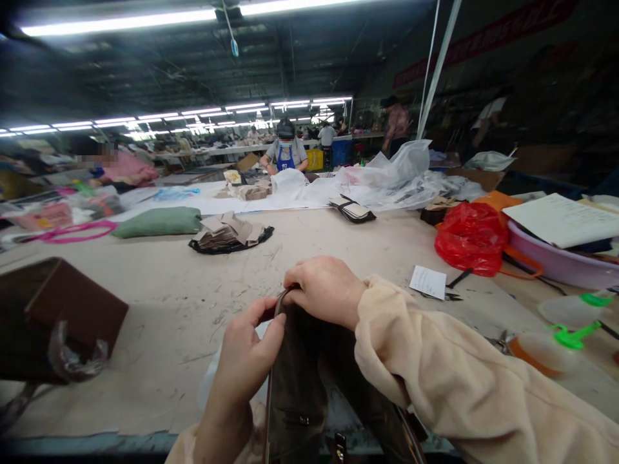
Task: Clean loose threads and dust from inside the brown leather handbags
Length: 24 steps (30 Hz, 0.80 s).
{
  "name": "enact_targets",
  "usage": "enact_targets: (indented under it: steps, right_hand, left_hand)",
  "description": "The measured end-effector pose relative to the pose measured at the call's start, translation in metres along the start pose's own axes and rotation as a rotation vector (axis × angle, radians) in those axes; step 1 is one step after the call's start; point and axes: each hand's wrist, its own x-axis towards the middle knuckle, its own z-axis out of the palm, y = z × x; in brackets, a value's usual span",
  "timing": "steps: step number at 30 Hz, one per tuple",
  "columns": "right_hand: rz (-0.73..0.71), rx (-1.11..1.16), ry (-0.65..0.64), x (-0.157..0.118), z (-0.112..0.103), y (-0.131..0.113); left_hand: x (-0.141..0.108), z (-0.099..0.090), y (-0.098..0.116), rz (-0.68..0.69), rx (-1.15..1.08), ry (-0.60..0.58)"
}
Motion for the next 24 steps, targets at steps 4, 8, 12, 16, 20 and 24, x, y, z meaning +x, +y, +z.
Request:
enact_targets:
  steps: [4,8,12,16,20,24]
  right_hand:
    - [0.008,0.06,0.015,-0.014,-0.003,0.002]
    - [0.102,0.12,0.096,-0.029,-0.009,0.008]
    - [0.162,0.164,0.19,-0.041,-0.011,0.012]
    - [0.175,0.212,0.195,-0.047,-0.005,0.015]
    - [0.136,0.2,0.213,-0.047,-0.001,0.015]
    - [0.052,0.122,0.229,-0.045,0.001,0.014]
  left_hand:
    - [0.002,-0.003,-0.002,-0.017,-0.123,-0.061]
    - [0.003,-0.003,-0.003,0.002,-0.197,-0.086]
    - [0.012,-0.003,-0.003,-0.013,-0.194,-0.11]
    - [0.029,-0.008,0.0,-0.044,-0.017,-0.118]
    - [0.042,-0.014,0.006,0.021,0.271,-0.155]
    - [0.043,-0.013,0.011,0.033,0.422,-0.157]
